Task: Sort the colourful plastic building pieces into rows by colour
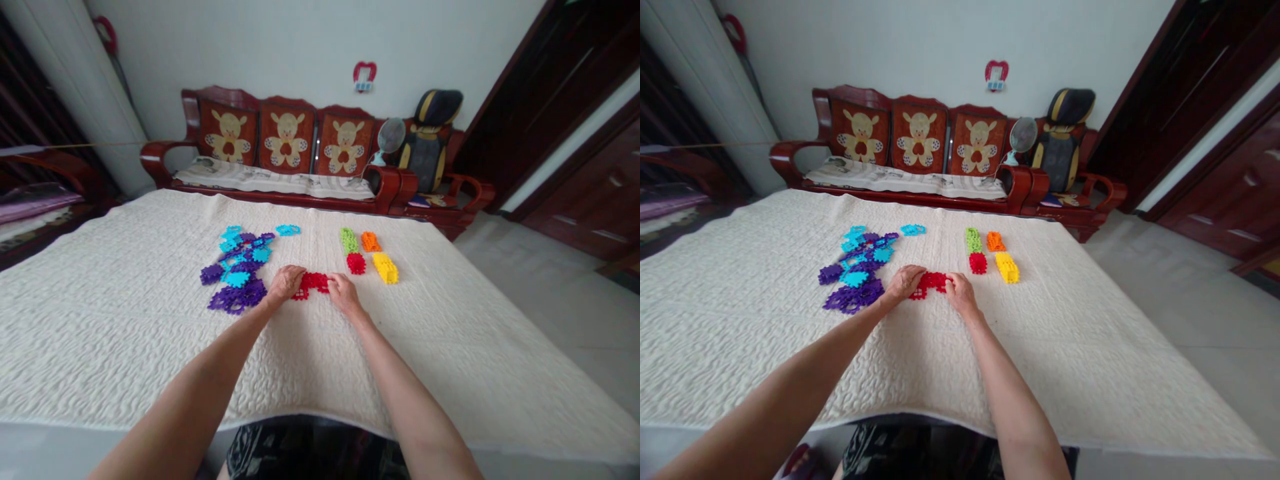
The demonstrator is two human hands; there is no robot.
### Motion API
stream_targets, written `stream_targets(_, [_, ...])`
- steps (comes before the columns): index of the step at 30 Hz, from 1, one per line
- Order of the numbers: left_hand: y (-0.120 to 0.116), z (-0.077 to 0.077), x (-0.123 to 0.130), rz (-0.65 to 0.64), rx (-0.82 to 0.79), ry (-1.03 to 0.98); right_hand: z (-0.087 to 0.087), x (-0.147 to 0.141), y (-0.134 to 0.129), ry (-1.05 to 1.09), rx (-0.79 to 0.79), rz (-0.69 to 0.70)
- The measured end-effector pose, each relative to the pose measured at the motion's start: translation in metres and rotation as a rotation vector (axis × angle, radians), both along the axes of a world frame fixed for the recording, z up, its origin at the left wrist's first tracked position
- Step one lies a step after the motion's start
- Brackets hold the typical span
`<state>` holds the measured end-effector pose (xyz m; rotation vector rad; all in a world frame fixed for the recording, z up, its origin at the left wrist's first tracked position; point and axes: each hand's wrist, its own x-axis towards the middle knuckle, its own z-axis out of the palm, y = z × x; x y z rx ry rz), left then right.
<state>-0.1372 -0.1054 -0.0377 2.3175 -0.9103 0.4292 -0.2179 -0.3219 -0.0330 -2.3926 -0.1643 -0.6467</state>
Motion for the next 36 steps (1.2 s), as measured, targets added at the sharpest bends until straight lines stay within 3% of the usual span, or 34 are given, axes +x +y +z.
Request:
stream_targets(4, [0.001, -0.003, -0.002, 0.059, -0.054, 0.006, -0.004, -0.016, -0.007, -0.046, 0.075, -0.096])
stream_targets(7, [0.005, -0.005, -0.013, 0.081, -0.093, -0.036, -0.009, -0.022, -0.007, -0.072, 0.021, -0.082])
stream_targets(13, [0.011, -0.006, -0.04, -0.064, -0.021, -0.094, -0.008, -0.023, 0.002, -0.031, -0.17, -0.03])
stream_targets(25, [-0.029, 0.007, -0.045, 0.0, 0.043, 0.099, -0.003, -0.027, 0.006, -0.062, -0.114, -0.168])
stream_targets(36, [-0.016, 0.0, -0.039, 0.105, -0.005, 0.017, -0.001, -0.027, 0.006, -0.033, -0.098, -0.183])
